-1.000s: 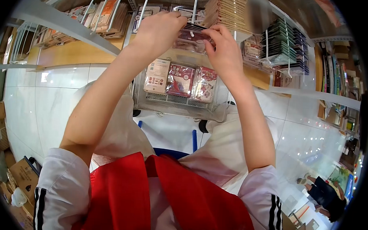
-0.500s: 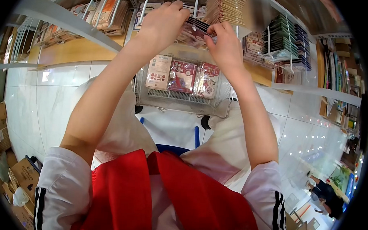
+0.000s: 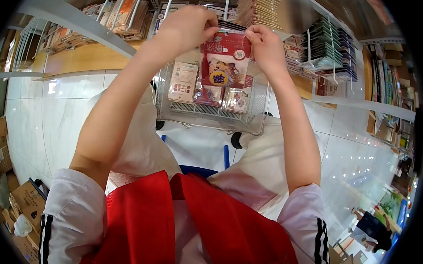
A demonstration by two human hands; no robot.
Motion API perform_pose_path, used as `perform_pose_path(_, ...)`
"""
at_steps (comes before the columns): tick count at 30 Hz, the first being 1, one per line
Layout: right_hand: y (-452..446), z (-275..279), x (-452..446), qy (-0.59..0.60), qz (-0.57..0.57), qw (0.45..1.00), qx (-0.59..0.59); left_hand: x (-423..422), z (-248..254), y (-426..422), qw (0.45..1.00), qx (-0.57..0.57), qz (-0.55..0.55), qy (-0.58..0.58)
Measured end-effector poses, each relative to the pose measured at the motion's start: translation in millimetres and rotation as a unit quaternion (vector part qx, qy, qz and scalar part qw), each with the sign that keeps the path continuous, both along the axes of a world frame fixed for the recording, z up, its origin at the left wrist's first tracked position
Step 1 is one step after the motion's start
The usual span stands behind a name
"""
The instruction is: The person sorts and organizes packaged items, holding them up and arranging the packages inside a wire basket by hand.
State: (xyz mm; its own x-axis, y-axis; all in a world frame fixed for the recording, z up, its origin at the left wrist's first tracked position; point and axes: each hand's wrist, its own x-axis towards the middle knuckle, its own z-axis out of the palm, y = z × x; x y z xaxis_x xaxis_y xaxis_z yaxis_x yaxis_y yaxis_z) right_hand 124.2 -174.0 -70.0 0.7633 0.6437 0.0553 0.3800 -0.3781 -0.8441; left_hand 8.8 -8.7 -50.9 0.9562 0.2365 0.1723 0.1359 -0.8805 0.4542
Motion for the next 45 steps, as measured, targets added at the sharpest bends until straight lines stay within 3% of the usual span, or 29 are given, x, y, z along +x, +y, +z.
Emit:
perform_pose_path(3, -3.9, 12.9, 1.7, 0.165, 0.008, 0.986, 0.035, 1.5, 2.6, 1.2, 0.996, -0.085, -0.003, 0.008)
perform_pose_path(6, -5.6, 21.7, 2.5, 0.245, 0.039, 0.965, 0.080, 2.7, 6.4, 3.6, 0.986, -0.165, 0.011, -0.010)
perform_pose_path(13, -15.5, 40.6, 3.8, 0.312, 0.180, 0.933, 0.002, 4.5, 5.8, 12.1, 0.926, -0.361, 0.107, -0.023)
perform_pose_path(19, -21.4, 40.2, 14.5, 0.379, 0.133, 0.910, 0.107, -1.6, 28.6, -5.9, 0.872, -0.483, 0.076, 0.028)
perform_pose_path(20, -21.1, 39.1, 14.9, 0.379, 0.115, 0.908, 0.136, -1.5, 30.9, -6.2, 0.885, -0.457, 0.040, 0.077)
perform_pose_path(24, -20.5, 33.3, 20.3, 0.378, 0.084, 0.898, 0.209, -10.7, 38.5, -23.1, 0.837, -0.530, -0.058, 0.121)
perform_pose_path(33, -29.3, 46.3, 28.1, 0.375, 0.085, 0.891, 0.243, -8.8, 35.2, -21.7, 0.846, -0.515, -0.041, 0.133)
perform_pose_path(36, -32.1, 46.6, 32.8, 0.331, 0.080, 0.886, 0.314, -5.6, 45.9, -17.4, 0.841, -0.509, 0.059, 0.175)
perform_pose_path(37, -33.1, 46.4, 34.9, 0.310, 0.079, 0.882, 0.347, -6.5, 42.2, -10.9, 0.796, -0.580, 0.017, 0.171)
perform_pose_path(38, -36.0, 54.2, 39.9, 0.316, 0.175, 0.866, 0.345, -9.8, 44.5, -5.0, 0.745, -0.646, -0.025, 0.165)
perform_pose_path(39, -36.8, 54.4, 35.6, 0.280, 0.180, 0.878, 0.345, -11.5, 47.2, -3.0, 0.687, -0.706, -0.067, 0.158)
perform_pose_path(41, -37.3, 59.1, 19.7, 0.205, 0.188, 0.897, 0.344, -6.0, 73.7, -6.0, 0.628, -0.760, 0.058, 0.155)
perform_pose_path(43, -42.3, 57.5, 20.5, 0.152, 0.272, 0.914, 0.261, -20.4, 52.8, -13.4, 0.625, -0.778, -0.050, 0.049)
perform_pose_path(45, -45.7, 56.3, 9.6, 0.067, 0.310, 0.931, 0.179, -28.1, 46.5, -10.9, 0.700, -0.707, -0.045, 0.096)
